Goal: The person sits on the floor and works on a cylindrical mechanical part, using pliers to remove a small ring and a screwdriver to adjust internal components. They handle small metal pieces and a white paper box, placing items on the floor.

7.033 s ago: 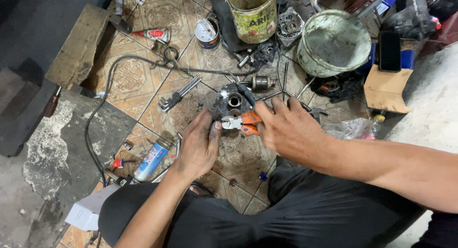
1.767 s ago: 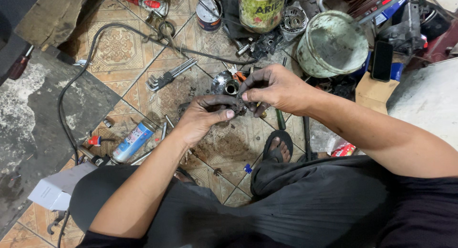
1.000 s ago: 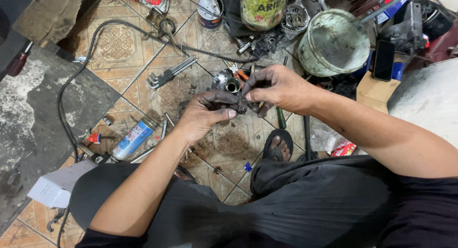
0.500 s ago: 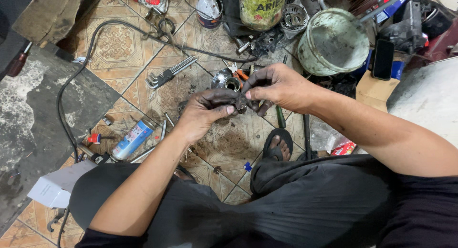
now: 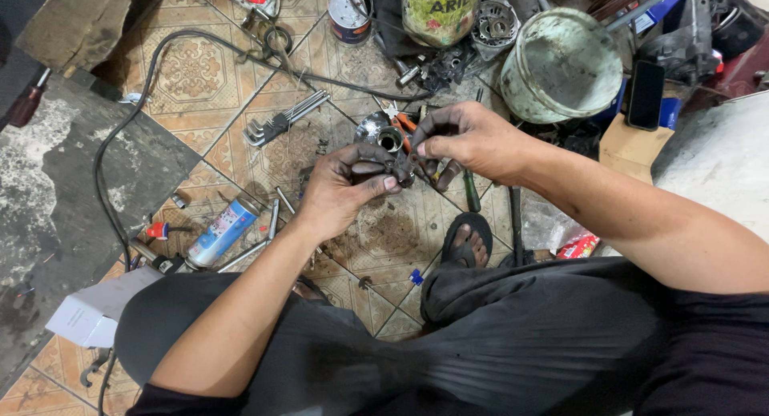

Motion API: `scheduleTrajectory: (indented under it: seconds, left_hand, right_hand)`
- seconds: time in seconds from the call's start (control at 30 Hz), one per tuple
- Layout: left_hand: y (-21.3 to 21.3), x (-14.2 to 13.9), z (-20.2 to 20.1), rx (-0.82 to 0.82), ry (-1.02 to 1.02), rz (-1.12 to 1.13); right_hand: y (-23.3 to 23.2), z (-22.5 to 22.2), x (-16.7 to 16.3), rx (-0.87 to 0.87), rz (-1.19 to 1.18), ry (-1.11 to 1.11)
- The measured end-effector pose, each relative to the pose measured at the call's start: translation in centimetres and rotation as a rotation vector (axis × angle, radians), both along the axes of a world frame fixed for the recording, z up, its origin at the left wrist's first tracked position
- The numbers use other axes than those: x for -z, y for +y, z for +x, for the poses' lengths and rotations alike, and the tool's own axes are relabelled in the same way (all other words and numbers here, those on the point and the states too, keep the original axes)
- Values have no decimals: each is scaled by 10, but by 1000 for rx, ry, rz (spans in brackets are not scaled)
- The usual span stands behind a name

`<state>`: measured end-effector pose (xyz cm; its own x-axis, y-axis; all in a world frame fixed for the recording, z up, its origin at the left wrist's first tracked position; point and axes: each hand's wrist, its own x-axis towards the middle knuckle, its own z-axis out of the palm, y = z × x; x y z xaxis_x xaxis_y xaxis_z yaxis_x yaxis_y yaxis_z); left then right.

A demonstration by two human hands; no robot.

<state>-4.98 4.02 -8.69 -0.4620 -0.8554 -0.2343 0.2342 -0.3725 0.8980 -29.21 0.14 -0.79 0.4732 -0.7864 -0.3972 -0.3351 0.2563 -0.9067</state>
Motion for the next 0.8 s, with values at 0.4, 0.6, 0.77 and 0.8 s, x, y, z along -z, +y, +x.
scheduleTrajectory:
  seconds: [0.4, 0.6, 0.77, 0.8]
  left_hand:
    - [-1, 0, 2, -76, -206, -366]
    - [1, 5, -1, -49, -112, -26]
    - [0, 8, -2, -48, -104, -53]
    - [-1, 8, -2, -47, -124, -75]
  right_hand:
    - [1, 4, -2, 30, 106, 24]
    - [4, 3, 1, 69, 198, -9]
    - [2, 3, -1, 58, 200, -42]
    - [2, 4, -2, 55, 200, -45]
